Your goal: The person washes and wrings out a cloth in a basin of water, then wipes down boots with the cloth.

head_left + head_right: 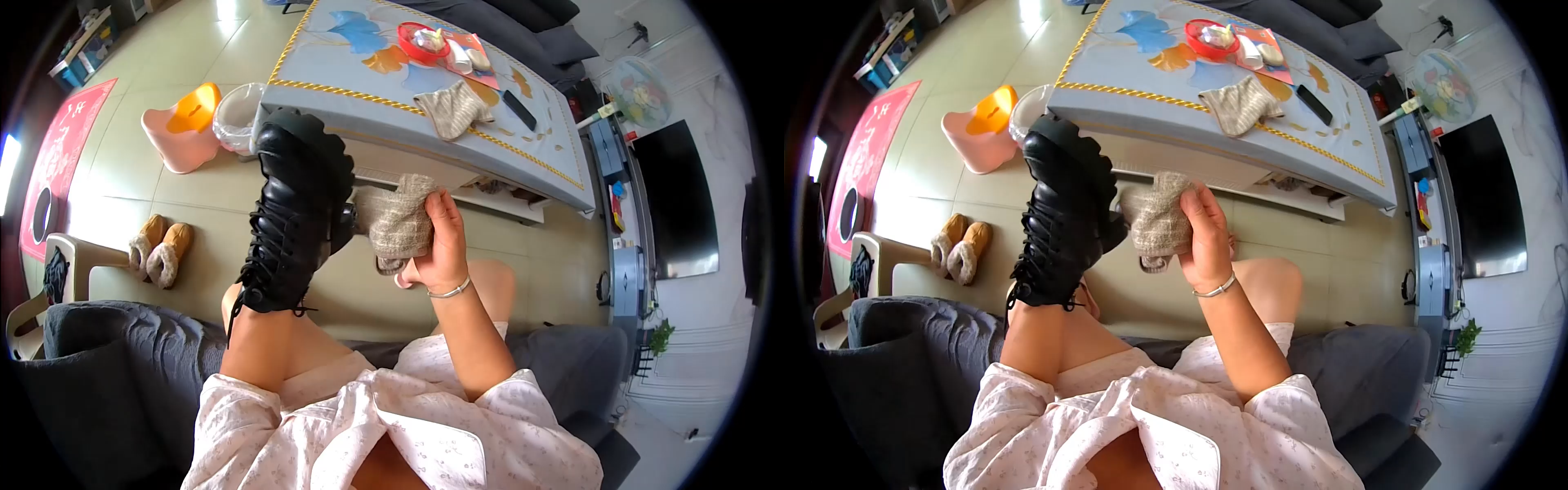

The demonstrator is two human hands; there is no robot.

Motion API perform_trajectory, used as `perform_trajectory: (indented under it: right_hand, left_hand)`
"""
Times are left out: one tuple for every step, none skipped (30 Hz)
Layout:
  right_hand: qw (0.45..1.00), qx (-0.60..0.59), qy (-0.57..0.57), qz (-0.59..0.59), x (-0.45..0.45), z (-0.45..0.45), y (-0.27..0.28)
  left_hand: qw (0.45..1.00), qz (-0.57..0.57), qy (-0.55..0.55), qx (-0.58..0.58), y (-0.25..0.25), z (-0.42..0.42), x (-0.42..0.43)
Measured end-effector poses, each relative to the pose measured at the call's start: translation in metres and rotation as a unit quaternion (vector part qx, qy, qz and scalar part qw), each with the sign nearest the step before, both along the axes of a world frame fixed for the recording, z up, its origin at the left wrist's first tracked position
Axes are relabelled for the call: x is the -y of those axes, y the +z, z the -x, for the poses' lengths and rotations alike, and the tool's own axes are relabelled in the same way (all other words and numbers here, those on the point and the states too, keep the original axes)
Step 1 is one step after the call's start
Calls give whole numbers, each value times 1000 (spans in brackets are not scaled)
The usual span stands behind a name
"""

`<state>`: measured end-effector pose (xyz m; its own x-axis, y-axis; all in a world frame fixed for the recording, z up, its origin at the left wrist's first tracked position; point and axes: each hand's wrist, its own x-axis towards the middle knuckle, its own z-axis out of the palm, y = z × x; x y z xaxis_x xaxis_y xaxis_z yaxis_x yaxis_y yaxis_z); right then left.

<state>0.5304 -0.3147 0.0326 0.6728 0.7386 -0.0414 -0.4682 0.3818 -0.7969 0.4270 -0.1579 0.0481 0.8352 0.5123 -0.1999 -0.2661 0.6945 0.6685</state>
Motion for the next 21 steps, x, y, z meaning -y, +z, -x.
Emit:
perform_trajectory:
  right_hand:
    - [1000,5,-3,-2,1,0,3]
    - [1000,-3,-6,-19,-1,2,7]
    - [999,-14,-8,-34,-2,4,8]
    - [999,-26,-2,-32,-1,6,8]
    - [999,-28,-2,-32,-1,7,7]
    - [999,-29,-6,-29,-1,10,7]
    - [999,-29,-11,-26,-1,11,7]
    - [999,-30,-10,-26,-1,10,6]
    - [999,-38,-17,-20,0,8,5]
    - [999,-46,-22,-15,1,6,4]
    - [999,-46,-18,-17,1,4,6]
    - [999,-29,-34,-9,1,3,10]
    - [999,-13,-49,-1,0,3,15]
    - [998,18,-63,6,-1,3,22]
    - [998,18,-60,7,-3,6,33]
    - [995,78,-61,9,-5,9,45]
    - [988,139,-64,10,-7,11,56]
    - [982,180,-52,17,-10,14,65]
    - [982,181,-52,18,-14,13,68]
    - [934,349,-63,51,-18,11,69]
    - [856,506,-71,81,-23,10,70]
  left_hand:
    - [997,-28,32,-60,3,0,2]
    - [994,-108,14,-23,2,0,2]
    - [994,-110,13,-20,-2,-2,-1]
    - [998,-69,10,8,-7,-3,-4]
    - [999,-27,7,34,-10,-3,-5]
    - [999,-26,7,31,-11,-3,-4]
    - [999,-31,-11,32,-12,-3,-3]
    - [998,-36,-28,34,-12,-3,-2]
    - [998,-43,-35,33,-12,-3,-3]
    - [997,-53,-38,32,-12,-3,-3]
    - [997,-65,-39,31,-13,-3,-3]
    - [996,-77,-40,28,-13,-2,-3]
    - [995,-92,-41,26,-14,-1,-3]
    - [993,-108,-44,22,-15,0,-4]
    - [991,-125,-48,19,-17,1,-3]
    - [989,-140,-52,13,-18,1,-2]
    - [986,-158,-59,8,-20,3,-1]
    - [983,-175,-64,3,-22,3,1]
    - [979,-190,-69,-3,-23,5,3]
    - [976,-203,-76,-8,-25,6,5]
    - [973,-216,-83,-13,-27,8,8]
